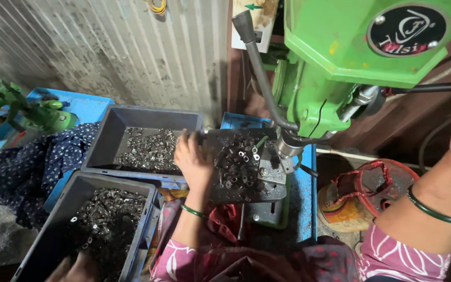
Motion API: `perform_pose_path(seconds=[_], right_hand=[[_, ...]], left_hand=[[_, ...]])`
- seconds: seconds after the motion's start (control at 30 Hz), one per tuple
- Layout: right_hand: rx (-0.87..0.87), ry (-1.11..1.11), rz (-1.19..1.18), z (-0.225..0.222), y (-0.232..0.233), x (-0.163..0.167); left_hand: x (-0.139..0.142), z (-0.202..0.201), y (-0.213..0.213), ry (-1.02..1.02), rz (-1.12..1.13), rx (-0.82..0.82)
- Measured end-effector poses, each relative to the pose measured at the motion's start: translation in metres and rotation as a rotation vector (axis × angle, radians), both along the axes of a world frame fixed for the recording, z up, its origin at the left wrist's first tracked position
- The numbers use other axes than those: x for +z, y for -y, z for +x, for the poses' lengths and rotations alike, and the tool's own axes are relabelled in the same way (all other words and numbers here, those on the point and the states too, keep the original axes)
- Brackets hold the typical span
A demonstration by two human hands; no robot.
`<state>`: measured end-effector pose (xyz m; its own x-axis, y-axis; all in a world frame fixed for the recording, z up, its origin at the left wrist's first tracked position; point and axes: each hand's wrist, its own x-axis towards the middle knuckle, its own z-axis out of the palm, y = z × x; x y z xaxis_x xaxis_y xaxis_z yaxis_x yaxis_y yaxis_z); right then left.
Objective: The person operates a green drill press to drill holes into small metal parts. They pick parts from a bin, position them under the drill bit, and lower the drill to create holes. Finished parts are placed into a separate bin.
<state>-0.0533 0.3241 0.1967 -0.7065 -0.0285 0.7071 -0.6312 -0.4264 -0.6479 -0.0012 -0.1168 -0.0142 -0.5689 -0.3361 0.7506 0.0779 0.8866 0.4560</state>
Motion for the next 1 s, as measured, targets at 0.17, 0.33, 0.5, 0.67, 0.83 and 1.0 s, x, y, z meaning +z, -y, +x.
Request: perform_pose_path(seconds=[0.17,0.33,0.5,0.67,0.83,1.0], right_hand=[[-0.014,-0.015,-0.008,0.006,-0.001,-0.003],[-0.036,-0.031,-0.01,0.013,-0.003,0.0],[-0.046,-0.037,-0.021,0.016,-0.004,-0.001],[-0.063,-0.044,-0.037,0.021,-0.008,-0.007],[-0.076,-0.054,-0.052,0.024,-0.011,-0.009],[-0.094,-0.063,-0.064,0.027,-0.008,-0.003]], left_hand=[[0.0,0.001,-0.031,0.356,-0.048,-0.225],[0.003,-0.012,-0.047,0.409,-0.025,-0.2],[0.008,-0.023,-0.052,0.383,-0.057,-0.246],[0.01,-0.023,-0.045,0.335,-0.034,-0.339],[0.004,-0.02,-0.049,0.414,0.069,-0.344],[0.002,-0.02,-0.052,0.166,0.108,-0.438]])
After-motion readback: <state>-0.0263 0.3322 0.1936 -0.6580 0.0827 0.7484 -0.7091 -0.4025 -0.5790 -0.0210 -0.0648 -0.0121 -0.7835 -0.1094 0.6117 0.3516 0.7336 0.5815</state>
